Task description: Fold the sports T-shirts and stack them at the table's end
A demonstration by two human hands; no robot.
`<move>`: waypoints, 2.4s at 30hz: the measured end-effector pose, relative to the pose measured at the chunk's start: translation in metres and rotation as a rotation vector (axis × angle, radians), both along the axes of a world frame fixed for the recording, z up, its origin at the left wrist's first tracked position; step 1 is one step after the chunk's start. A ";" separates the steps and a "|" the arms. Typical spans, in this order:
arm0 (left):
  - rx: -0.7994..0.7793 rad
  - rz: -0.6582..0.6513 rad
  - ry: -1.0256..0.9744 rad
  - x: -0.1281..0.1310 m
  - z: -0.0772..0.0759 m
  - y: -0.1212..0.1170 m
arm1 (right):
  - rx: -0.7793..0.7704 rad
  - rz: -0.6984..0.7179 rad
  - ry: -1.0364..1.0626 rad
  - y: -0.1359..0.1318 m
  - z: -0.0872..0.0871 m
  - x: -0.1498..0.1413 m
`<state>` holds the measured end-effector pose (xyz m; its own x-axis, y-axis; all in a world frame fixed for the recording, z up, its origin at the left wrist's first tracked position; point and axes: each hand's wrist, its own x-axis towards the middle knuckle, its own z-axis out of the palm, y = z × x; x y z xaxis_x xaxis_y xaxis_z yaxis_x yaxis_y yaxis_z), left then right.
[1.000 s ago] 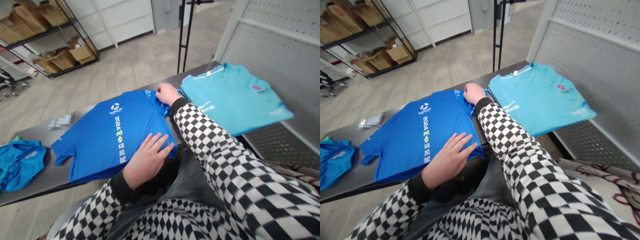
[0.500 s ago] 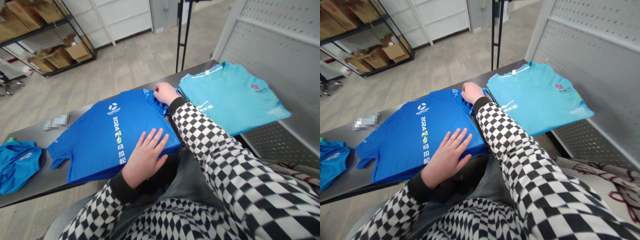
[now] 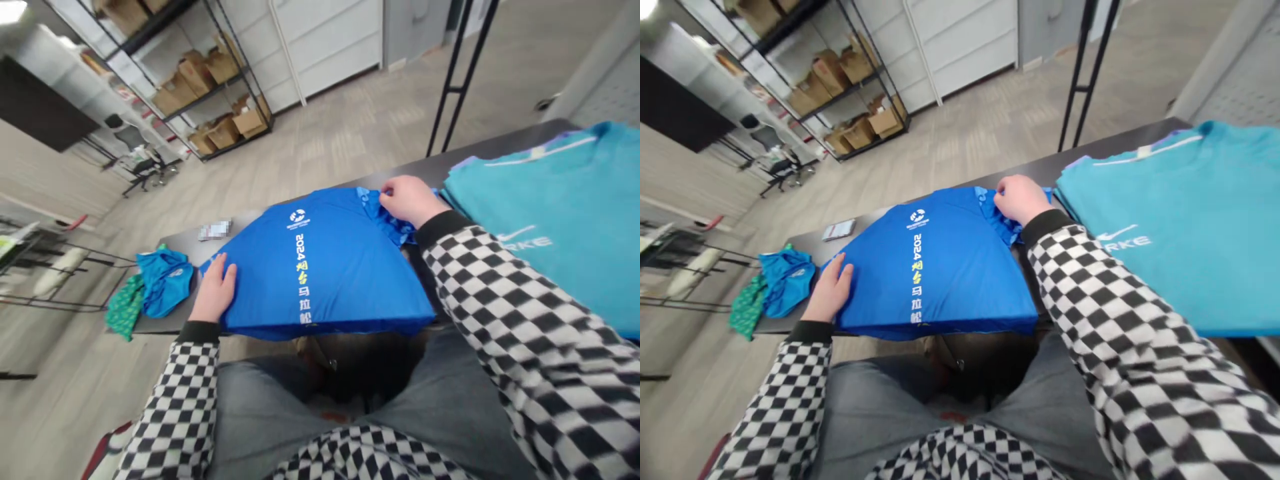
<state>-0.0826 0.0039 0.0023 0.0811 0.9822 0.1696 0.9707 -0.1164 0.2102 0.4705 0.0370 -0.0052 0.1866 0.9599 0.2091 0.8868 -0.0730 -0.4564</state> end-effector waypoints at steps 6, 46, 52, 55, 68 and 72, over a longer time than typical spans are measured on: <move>-0.200 0.058 0.047 -0.046 0.003 0.022 | 0.048 0.017 0.042 0.006 -0.013 0.007; -0.189 -0.669 0.080 0.277 0.014 0.122 | -0.089 0.069 -0.172 -0.015 0.005 -0.018; -0.186 -0.647 0.120 0.315 -0.002 0.117 | -0.232 0.050 -0.193 -0.017 -0.005 -0.014; -0.137 -0.661 0.098 0.312 -0.007 0.118 | -0.283 0.006 -0.175 -0.020 -0.007 -0.015; -0.176 -0.687 0.111 0.311 -0.014 0.127 | -0.233 -0.113 -0.184 -0.029 0.001 -0.022; -0.171 -0.678 0.133 0.311 -0.015 0.127 | -0.323 -0.060 -0.158 -0.033 0.001 -0.028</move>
